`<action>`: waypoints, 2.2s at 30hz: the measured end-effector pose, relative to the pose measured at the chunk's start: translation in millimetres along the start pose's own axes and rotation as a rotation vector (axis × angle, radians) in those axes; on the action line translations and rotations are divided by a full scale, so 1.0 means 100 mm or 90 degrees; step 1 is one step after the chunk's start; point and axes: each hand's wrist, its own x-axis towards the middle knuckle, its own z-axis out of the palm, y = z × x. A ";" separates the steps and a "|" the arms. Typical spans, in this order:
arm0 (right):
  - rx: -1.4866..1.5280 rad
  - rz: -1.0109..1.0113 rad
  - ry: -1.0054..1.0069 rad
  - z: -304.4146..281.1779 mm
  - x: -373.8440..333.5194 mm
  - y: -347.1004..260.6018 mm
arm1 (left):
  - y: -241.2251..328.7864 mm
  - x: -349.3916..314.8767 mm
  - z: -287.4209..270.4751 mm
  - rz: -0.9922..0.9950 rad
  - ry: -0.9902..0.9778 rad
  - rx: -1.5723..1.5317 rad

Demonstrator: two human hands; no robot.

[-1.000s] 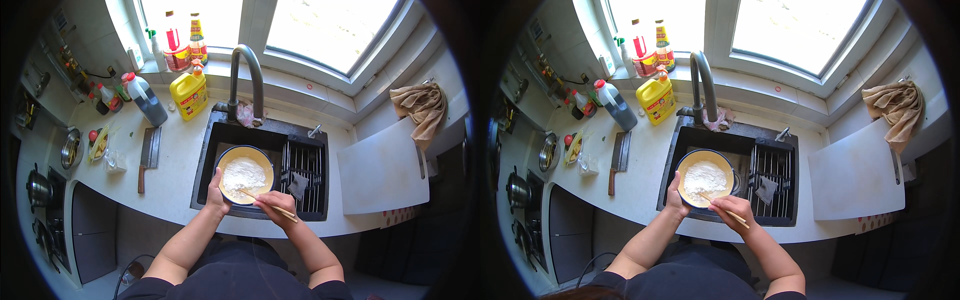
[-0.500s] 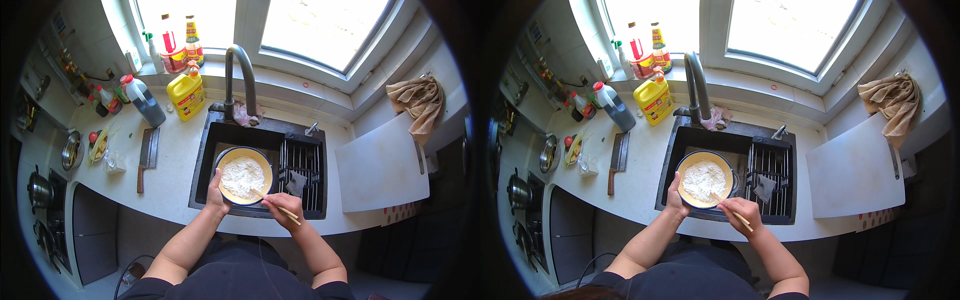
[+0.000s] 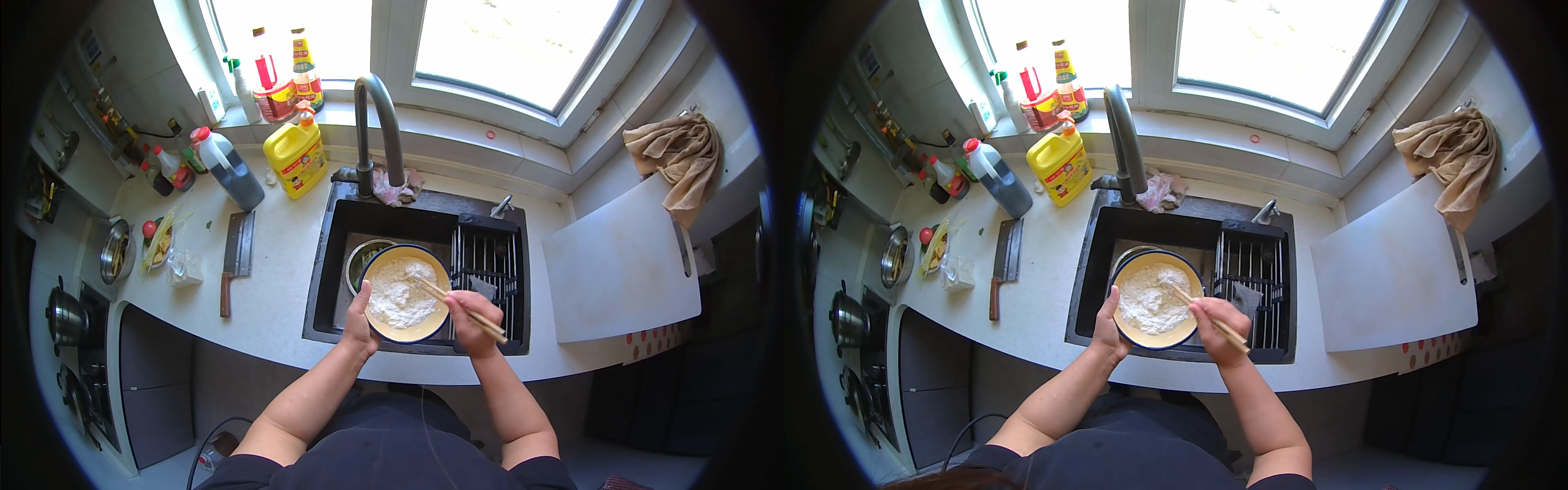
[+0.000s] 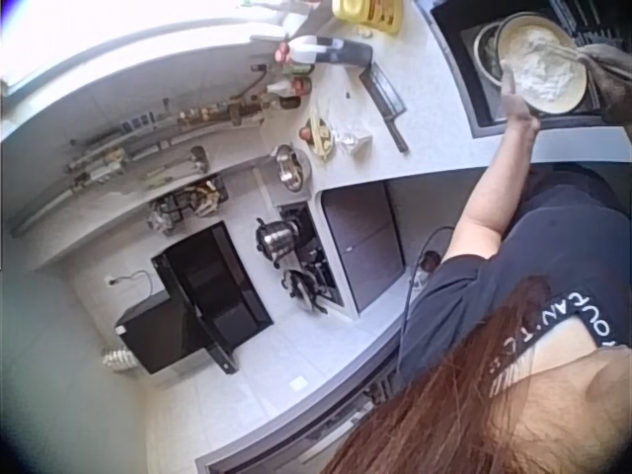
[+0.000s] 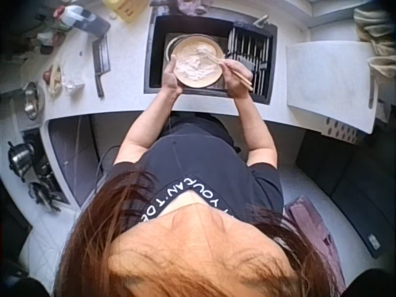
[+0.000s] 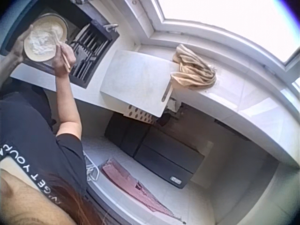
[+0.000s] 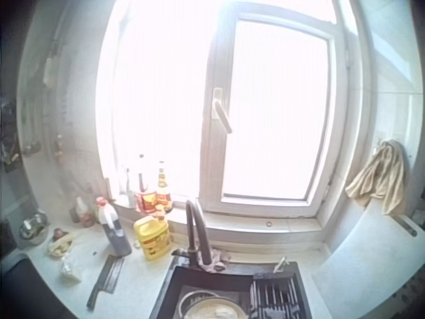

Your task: The person washes green vegetables in a sink, retrieves a bowl from a drawer, and hangs a cloth on a wall hook. They then add flour to the bowl from a bag using a scoop and mix the contents with chopsticks.

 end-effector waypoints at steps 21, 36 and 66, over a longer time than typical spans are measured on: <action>-0.002 0.073 -0.038 -0.26 0.23 0.18 | -0.04 0.16 0.13 0.010 0.041 0.007; 0.074 0.251 0.000 -0.51 0.17 0.57 | -0.37 0.75 0.43 -0.037 0.058 0.026; 0.062 0.186 0.005 -0.64 0.61 0.53 | -0.31 0.72 0.40 -0.021 0.065 0.024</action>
